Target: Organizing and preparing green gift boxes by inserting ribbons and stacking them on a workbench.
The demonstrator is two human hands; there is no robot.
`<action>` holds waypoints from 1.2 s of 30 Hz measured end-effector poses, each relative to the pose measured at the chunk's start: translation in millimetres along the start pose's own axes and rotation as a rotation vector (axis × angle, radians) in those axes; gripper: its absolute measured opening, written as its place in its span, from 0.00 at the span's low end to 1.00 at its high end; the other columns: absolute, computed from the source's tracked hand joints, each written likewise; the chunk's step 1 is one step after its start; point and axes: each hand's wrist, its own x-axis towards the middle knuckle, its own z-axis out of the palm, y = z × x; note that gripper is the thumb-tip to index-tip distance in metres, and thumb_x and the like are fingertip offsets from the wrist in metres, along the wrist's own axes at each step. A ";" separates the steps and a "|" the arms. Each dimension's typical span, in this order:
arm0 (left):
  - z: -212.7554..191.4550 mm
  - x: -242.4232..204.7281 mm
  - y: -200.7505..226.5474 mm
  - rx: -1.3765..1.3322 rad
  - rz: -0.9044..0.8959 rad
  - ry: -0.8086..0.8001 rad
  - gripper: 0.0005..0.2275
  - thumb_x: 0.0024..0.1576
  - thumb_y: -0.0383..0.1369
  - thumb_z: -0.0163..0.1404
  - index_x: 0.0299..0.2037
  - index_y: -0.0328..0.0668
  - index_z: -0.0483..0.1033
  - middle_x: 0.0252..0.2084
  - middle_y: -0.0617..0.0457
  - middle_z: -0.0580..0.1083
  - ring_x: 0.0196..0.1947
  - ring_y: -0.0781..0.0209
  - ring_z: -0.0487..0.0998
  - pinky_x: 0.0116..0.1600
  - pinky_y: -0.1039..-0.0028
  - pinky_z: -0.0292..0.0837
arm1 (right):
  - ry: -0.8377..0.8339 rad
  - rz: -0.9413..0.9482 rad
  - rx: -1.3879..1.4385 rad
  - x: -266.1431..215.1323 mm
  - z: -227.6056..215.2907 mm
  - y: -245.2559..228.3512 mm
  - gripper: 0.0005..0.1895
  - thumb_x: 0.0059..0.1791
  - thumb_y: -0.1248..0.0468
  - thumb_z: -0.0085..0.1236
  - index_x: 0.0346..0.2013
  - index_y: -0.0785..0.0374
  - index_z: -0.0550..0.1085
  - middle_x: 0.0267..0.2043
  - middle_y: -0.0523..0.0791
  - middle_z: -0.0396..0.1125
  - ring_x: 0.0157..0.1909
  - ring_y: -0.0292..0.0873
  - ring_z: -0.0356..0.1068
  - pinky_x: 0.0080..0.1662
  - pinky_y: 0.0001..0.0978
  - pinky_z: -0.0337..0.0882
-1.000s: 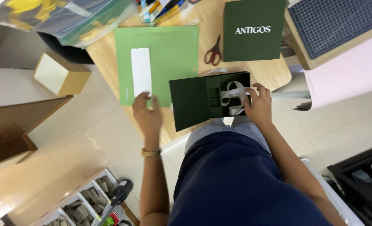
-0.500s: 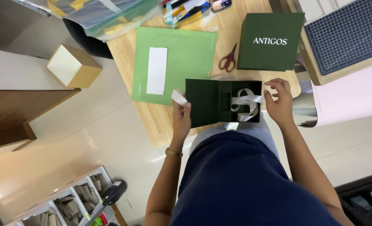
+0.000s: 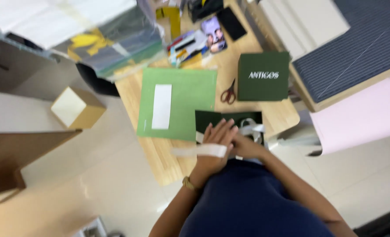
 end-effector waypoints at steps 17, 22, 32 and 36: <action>-23.1 48.4 -27.0 0.032 -0.113 -0.475 0.44 0.51 0.69 0.39 0.69 0.44 0.62 0.68 0.34 0.63 0.72 0.32 0.56 0.72 0.32 0.32 | 0.425 0.185 0.374 -68.2 -65.6 -18.6 0.06 0.49 0.72 0.59 0.40 0.71 0.78 0.37 0.51 0.78 0.43 0.44 0.77 0.50 0.40 0.73; -6.9 57.4 -45.1 0.209 0.140 -0.461 0.22 0.63 0.54 0.36 0.58 0.55 0.73 0.69 0.56 0.63 0.76 0.51 0.52 0.72 0.34 0.42 | 0.482 0.330 0.348 -149.1 -103.1 5.1 0.07 0.50 0.71 0.57 0.40 0.71 0.79 0.34 0.49 0.74 0.39 0.44 0.73 0.46 0.41 0.73; 50.6 81.0 -59.2 0.181 0.604 -0.525 0.13 0.56 0.25 0.57 0.48 0.50 0.73 0.44 0.60 0.72 0.61 0.60 0.70 0.74 0.46 0.48 | 0.331 0.924 -0.543 -154.1 -67.2 34.6 0.21 0.56 0.50 0.49 0.41 0.64 0.79 0.38 0.59 0.76 0.47 0.65 0.75 0.49 0.56 0.72; 64.7 102.3 -43.8 0.204 0.651 -0.479 0.04 0.63 0.27 0.50 0.43 0.50 0.71 0.30 0.62 0.73 0.43 0.65 0.78 0.67 0.59 0.58 | 0.302 0.598 -0.638 -101.2 -27.3 59.6 0.12 0.49 0.58 0.59 0.35 0.63 0.82 0.39 0.52 0.76 0.45 0.60 0.76 0.46 0.52 0.74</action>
